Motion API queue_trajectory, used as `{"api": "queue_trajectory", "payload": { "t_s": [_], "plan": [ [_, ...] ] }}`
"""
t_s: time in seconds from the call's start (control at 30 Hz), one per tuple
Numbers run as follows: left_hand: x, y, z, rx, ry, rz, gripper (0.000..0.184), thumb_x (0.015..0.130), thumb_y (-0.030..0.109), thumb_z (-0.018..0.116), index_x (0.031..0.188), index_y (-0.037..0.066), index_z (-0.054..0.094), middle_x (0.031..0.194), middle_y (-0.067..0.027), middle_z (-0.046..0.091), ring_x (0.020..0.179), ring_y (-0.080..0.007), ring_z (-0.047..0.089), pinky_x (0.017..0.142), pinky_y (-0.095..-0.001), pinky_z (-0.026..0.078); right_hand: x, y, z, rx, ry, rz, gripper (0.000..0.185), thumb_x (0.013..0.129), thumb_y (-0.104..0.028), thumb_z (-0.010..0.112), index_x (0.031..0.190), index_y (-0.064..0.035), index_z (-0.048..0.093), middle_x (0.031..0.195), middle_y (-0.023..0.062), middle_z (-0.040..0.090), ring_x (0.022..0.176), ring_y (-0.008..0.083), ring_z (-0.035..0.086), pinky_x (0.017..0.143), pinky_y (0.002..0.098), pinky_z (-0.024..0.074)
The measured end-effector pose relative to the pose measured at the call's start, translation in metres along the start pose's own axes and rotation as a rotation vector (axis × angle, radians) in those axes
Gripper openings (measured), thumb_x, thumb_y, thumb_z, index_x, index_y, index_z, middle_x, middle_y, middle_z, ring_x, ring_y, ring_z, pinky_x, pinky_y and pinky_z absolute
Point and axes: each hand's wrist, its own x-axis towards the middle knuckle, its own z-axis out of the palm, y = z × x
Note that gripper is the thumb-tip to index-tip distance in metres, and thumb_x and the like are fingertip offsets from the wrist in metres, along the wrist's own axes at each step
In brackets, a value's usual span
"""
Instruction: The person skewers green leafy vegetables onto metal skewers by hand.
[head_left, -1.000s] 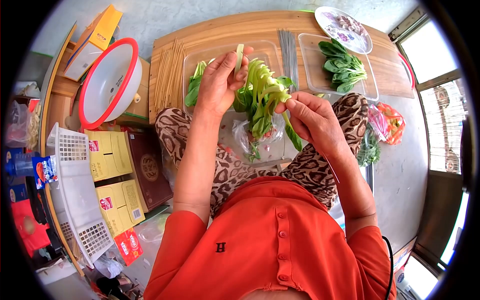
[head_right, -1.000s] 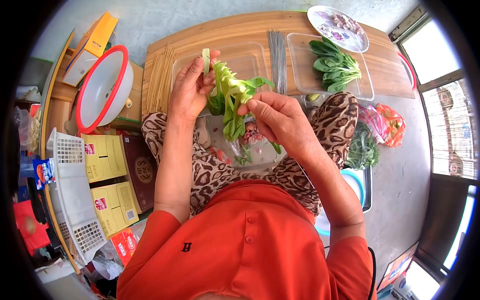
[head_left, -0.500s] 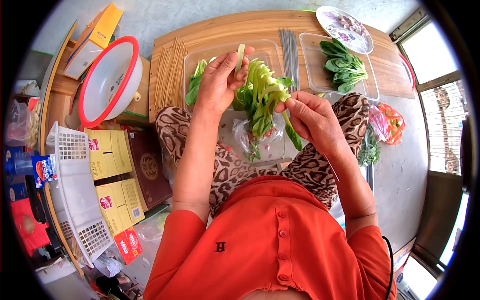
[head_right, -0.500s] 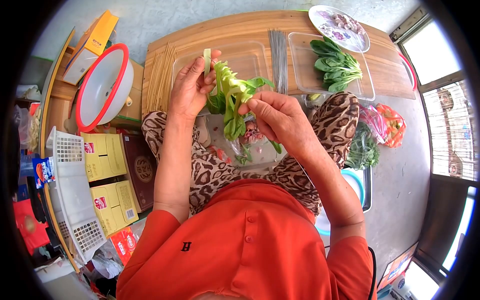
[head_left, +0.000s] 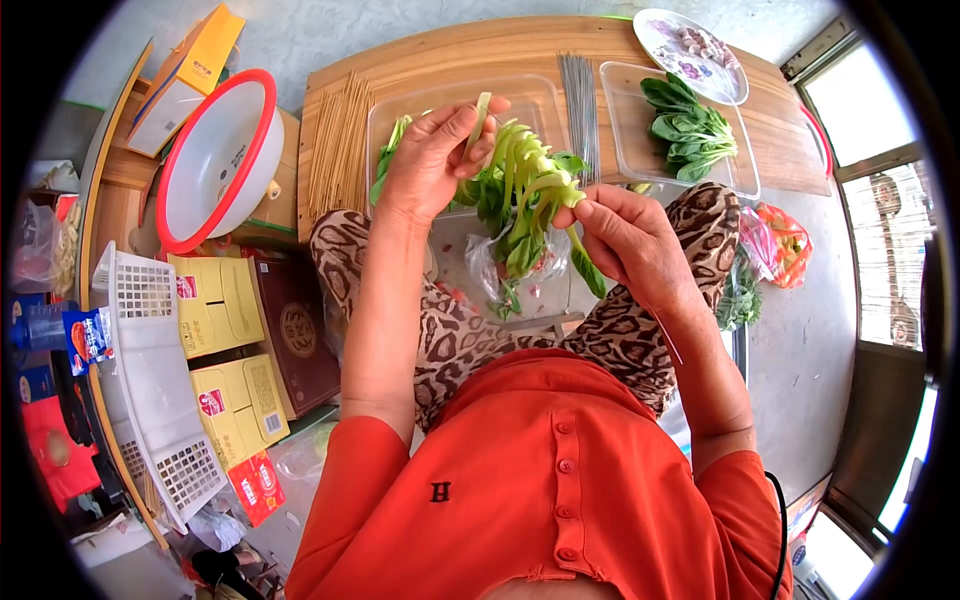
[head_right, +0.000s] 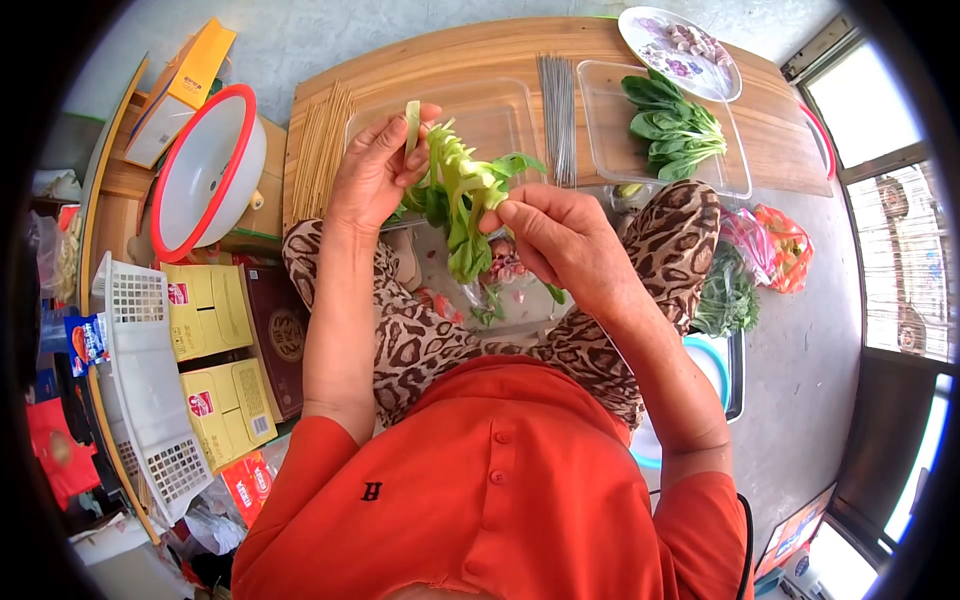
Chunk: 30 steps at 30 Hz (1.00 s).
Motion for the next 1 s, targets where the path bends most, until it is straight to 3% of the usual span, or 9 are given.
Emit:
{"api": "queue_trajectory", "payload": {
  "t_s": [0.27, 0.33, 0.47, 0.53, 0.67, 0.73, 0.83, 1.0],
  "plan": [
    [0.0, -0.001, -0.005, 0.043, 0.005, -0.023, 0.031, 0.09, 0.025, 0.064, 0.107, -0.001, 0.066, 0.078, 0.0007, 0.061, 0.06, -0.0053, 0.048, 0.047, -0.0185, 0.03, 0.002, 0.005, -0.006, 0.129, -0.028, 0.043, 0.027, 0.099, -0.021, 0.047, 0.095, -0.0004, 0.063, 0.051, -0.0076, 0.036, 0.042, 0.0022, 0.028, 0.04, 0.0198, 0.0203],
    [0.0, -0.002, -0.008, 0.021, -0.025, -0.047, 0.03, 0.088, 0.023, 0.066, 0.106, 0.0, 0.066, 0.099, -0.0053, 0.067, 0.067, -0.0072, 0.051, 0.048, -0.0198, 0.033, 0.001, 0.005, -0.006, 0.204, -0.048, 0.064, 0.027, 0.099, -0.021, 0.047, 0.094, -0.0006, 0.063, 0.05, -0.0072, 0.036, 0.041, 0.0026, 0.027, 0.04, 0.02, 0.0198],
    [0.001, -0.009, -0.009, 0.067, -0.022, -0.105, 0.028, 0.088, 0.023, 0.066, 0.107, 0.002, 0.067, 0.105, -0.0065, 0.067, 0.067, -0.0068, 0.052, 0.048, -0.0204, 0.034, 0.002, 0.003, -0.007, 0.236, -0.047, 0.072, 0.027, 0.099, -0.021, 0.047, 0.094, -0.001, 0.063, 0.049, -0.0067, 0.036, 0.041, 0.0028, 0.027, 0.04, 0.0201, 0.019],
    [0.002, -0.013, -0.008, 0.06, -0.091, -0.11, 0.028, 0.089, 0.023, 0.065, 0.109, 0.004, 0.067, 0.11, -0.0079, 0.067, 0.072, -0.0077, 0.054, 0.054, -0.021, 0.037, 0.003, 0.004, -0.007, 0.259, -0.026, 0.06, 0.026, 0.099, -0.021, 0.047, 0.094, -0.0012, 0.063, 0.048, -0.0063, 0.036, 0.041, 0.0029, 0.027, 0.039, 0.0203, 0.0182],
    [0.01, -0.018, -0.002, 0.153, -0.105, -0.032, 0.029, 0.09, 0.024, 0.064, 0.112, 0.004, 0.066, 0.111, -0.0072, 0.067, 0.082, -0.0098, 0.058, 0.067, -0.0233, 0.045, 0.004, 0.009, -0.015, 0.246, -0.008, 0.048, 0.027, 0.099, -0.021, 0.046, 0.094, -0.001, 0.063, 0.048, -0.0062, 0.037, 0.039, 0.0029, 0.027, 0.038, 0.0196, 0.0187],
    [0.019, -0.02, -0.002, 0.279, -0.105, 0.085, 0.029, 0.091, 0.023, 0.063, 0.113, 0.004, 0.065, 0.107, -0.0059, 0.067, 0.092, -0.0114, 0.059, 0.082, -0.0268, 0.047, 0.004, 0.01, -0.023, 0.241, 0.006, 0.04, 0.027, 0.099, -0.021, 0.046, 0.095, -0.0008, 0.064, 0.048, -0.0062, 0.037, 0.039, 0.0029, 0.027, 0.038, 0.0195, 0.0192],
    [0.039, -0.029, -0.032, 0.373, 0.037, 0.01, 0.027, 0.092, 0.021, 0.062, 0.111, 0.003, 0.066, 0.1, -0.0046, 0.066, 0.093, -0.0115, 0.061, 0.084, -0.0268, 0.048, 0.0, 0.014, -0.037, 0.205, 0.084, 0.016, 0.027, 0.099, -0.021, 0.046, 0.096, -0.0003, 0.063, 0.048, -0.0059, 0.038, 0.039, 0.0029, 0.028, 0.038, 0.0193, 0.02],
    [0.08, -0.092, -0.103, 0.679, 0.208, -0.098, 0.021, 0.091, 0.017, 0.059, 0.105, 0.003, 0.067, 0.09, -0.0024, 0.067, 0.078, -0.0091, 0.061, 0.07, -0.0228, 0.049, -0.007, 0.02, -0.056, 0.187, 0.176, 0.012, 0.026, 0.099, -0.021, 0.047, 0.096, -0.0006, 0.063, 0.049, -0.0064, 0.035, 0.041, 0.0029, 0.028, 0.04, 0.0195, 0.0193]
  ]
}}
